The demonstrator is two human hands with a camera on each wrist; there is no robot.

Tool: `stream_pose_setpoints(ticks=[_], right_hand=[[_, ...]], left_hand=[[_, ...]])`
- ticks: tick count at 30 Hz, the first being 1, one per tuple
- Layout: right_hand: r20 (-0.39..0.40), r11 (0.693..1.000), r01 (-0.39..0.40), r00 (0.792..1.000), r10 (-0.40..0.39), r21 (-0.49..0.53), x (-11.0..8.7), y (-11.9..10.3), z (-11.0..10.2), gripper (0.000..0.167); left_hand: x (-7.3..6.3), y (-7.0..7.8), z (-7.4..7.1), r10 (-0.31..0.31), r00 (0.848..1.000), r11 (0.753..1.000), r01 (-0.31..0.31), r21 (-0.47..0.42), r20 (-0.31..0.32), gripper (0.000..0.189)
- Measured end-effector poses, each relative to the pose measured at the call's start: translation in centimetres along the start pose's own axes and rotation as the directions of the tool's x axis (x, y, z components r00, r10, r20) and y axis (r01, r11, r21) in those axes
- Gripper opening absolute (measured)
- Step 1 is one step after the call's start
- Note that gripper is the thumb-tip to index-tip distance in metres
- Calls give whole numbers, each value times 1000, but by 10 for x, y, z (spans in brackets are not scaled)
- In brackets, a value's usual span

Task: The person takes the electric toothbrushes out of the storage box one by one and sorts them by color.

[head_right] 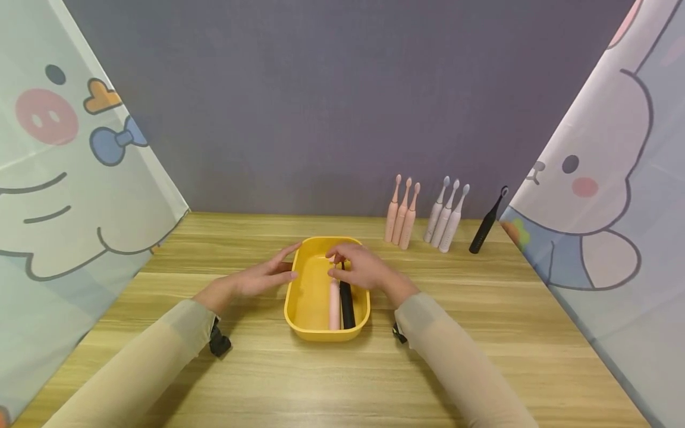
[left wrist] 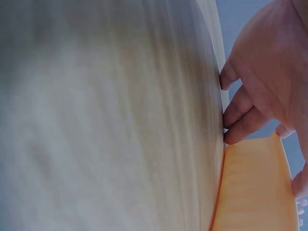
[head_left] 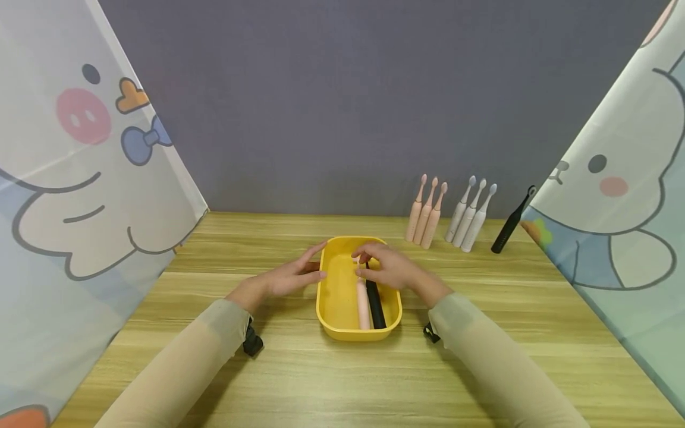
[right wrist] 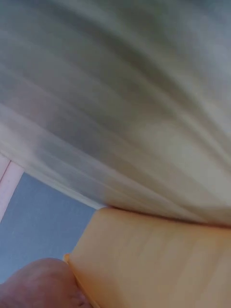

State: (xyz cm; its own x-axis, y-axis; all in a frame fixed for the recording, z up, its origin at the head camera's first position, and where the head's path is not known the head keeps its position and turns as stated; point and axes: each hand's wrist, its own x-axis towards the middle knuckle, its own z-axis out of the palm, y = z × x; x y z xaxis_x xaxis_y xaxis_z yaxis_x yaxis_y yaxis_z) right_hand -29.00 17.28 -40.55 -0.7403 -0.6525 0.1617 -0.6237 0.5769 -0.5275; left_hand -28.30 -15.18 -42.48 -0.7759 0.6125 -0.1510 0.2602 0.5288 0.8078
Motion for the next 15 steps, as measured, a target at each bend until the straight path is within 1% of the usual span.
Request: stream_pose_setpoints(ticks=[4, 9, 15], right_hand=[[17, 994, 13, 1000, -12, -105, 0, -1, -1, 39], [45, 986, -8, 999, 15, -165, 1, -3, 0, 40], [87, 974, -7, 996, 27, -228, 1, -7, 0, 41]], left_hand=[[0, -1, 0, 21, 1000, 1000, -21, 11, 3, 86], [-1, -1, -1, 20, 1000, 1000, -20, 5, 5, 86], [-1, -1, -1, 21, 1000, 1000, -21, 10, 8, 86]])
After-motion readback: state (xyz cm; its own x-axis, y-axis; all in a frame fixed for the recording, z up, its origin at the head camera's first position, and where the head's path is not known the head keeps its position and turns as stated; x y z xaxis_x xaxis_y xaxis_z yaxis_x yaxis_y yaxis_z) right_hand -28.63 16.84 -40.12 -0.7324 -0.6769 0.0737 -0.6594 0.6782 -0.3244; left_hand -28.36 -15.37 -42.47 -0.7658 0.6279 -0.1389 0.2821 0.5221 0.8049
